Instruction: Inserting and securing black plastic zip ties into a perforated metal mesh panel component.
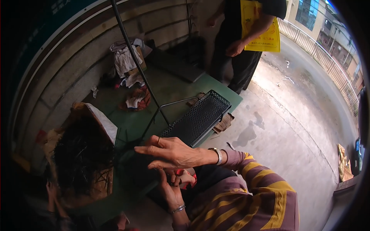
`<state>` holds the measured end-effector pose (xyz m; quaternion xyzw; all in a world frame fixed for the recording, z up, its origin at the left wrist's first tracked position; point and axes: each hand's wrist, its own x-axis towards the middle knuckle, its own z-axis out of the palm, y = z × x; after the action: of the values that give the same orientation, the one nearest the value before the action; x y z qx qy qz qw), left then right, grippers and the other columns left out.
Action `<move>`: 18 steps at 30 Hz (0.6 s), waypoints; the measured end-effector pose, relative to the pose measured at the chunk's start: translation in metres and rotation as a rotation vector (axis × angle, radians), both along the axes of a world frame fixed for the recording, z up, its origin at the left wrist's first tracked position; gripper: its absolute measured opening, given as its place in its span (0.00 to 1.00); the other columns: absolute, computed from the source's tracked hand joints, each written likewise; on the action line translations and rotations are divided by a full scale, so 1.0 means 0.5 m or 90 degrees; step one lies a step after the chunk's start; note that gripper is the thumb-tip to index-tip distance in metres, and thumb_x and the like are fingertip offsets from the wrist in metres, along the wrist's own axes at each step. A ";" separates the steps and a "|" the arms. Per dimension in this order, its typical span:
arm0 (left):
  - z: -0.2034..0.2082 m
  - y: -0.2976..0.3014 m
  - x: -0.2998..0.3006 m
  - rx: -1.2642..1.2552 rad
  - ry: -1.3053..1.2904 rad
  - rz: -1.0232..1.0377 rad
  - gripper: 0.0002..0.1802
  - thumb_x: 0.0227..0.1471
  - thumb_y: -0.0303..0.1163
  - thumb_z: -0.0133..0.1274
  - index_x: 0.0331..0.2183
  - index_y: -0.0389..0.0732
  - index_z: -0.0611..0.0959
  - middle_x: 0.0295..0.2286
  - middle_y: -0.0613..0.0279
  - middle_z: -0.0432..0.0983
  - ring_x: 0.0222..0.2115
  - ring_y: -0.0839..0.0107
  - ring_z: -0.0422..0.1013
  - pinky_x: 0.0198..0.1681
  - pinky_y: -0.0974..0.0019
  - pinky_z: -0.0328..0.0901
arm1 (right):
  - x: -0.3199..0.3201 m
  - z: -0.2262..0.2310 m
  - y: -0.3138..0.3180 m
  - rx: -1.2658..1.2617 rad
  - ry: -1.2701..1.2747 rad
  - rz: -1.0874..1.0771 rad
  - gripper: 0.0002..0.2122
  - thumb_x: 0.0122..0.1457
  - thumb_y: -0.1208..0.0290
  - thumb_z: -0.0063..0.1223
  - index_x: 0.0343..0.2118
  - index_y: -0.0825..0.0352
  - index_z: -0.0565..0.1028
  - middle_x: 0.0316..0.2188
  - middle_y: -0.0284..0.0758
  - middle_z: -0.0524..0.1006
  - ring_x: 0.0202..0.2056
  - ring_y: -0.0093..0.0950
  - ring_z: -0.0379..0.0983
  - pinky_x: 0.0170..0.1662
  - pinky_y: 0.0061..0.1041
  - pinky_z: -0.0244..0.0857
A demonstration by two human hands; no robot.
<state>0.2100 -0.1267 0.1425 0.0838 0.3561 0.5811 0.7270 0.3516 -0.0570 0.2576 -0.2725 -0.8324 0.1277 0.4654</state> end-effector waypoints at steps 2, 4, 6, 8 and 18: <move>0.012 -0.004 -0.005 0.039 0.031 -0.017 0.22 0.64 0.42 0.48 0.55 0.44 0.71 0.26 0.69 0.69 0.18 0.84 0.54 0.19 0.79 0.49 | 0.001 -0.112 0.028 -0.196 0.092 -0.028 0.22 0.63 0.59 0.53 0.53 0.73 0.71 0.35 0.43 0.74 0.33 0.37 0.74 0.36 0.31 0.70; 0.020 0.004 -0.006 0.038 0.037 -0.022 0.22 0.65 0.43 0.45 0.56 0.44 0.70 0.25 0.69 0.67 0.18 0.84 0.53 0.19 0.79 0.48 | 0.024 -0.121 0.022 -0.512 0.067 0.052 0.26 0.63 0.55 0.54 0.52 0.76 0.70 0.40 0.44 0.77 0.39 0.29 0.76 0.41 0.25 0.72; 0.040 0.015 0.013 0.071 0.037 -0.041 0.22 0.66 0.43 0.44 0.56 0.42 0.71 0.26 0.69 0.68 0.19 0.84 0.54 0.20 0.80 0.48 | 0.034 -0.141 0.012 -0.678 0.228 0.123 0.22 0.63 0.59 0.56 0.50 0.75 0.72 0.39 0.39 0.78 0.41 0.26 0.75 0.42 0.24 0.71; 0.042 0.018 0.017 0.062 0.049 -0.093 0.21 0.65 0.44 0.44 0.50 0.37 0.75 0.21 0.71 0.67 0.17 0.84 0.53 0.21 0.76 0.49 | 0.037 -0.146 0.016 -0.659 0.206 0.102 0.19 0.62 0.62 0.56 0.48 0.73 0.73 0.38 0.36 0.79 0.42 0.24 0.74 0.41 0.22 0.70; 0.028 0.011 0.006 0.020 0.116 -0.070 0.19 0.64 0.40 0.47 0.47 0.36 0.79 0.24 0.68 0.73 0.17 0.87 0.56 0.17 0.80 0.44 | 0.008 -0.168 0.044 -0.807 0.235 0.119 0.12 0.62 0.67 0.57 0.42 0.71 0.76 0.32 0.31 0.78 0.35 0.21 0.77 0.38 0.20 0.70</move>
<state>0.2128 -0.1214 0.1567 0.1668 0.4065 0.5359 0.7209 0.3558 -0.0349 0.1737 -0.3936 -0.5228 0.6769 0.3370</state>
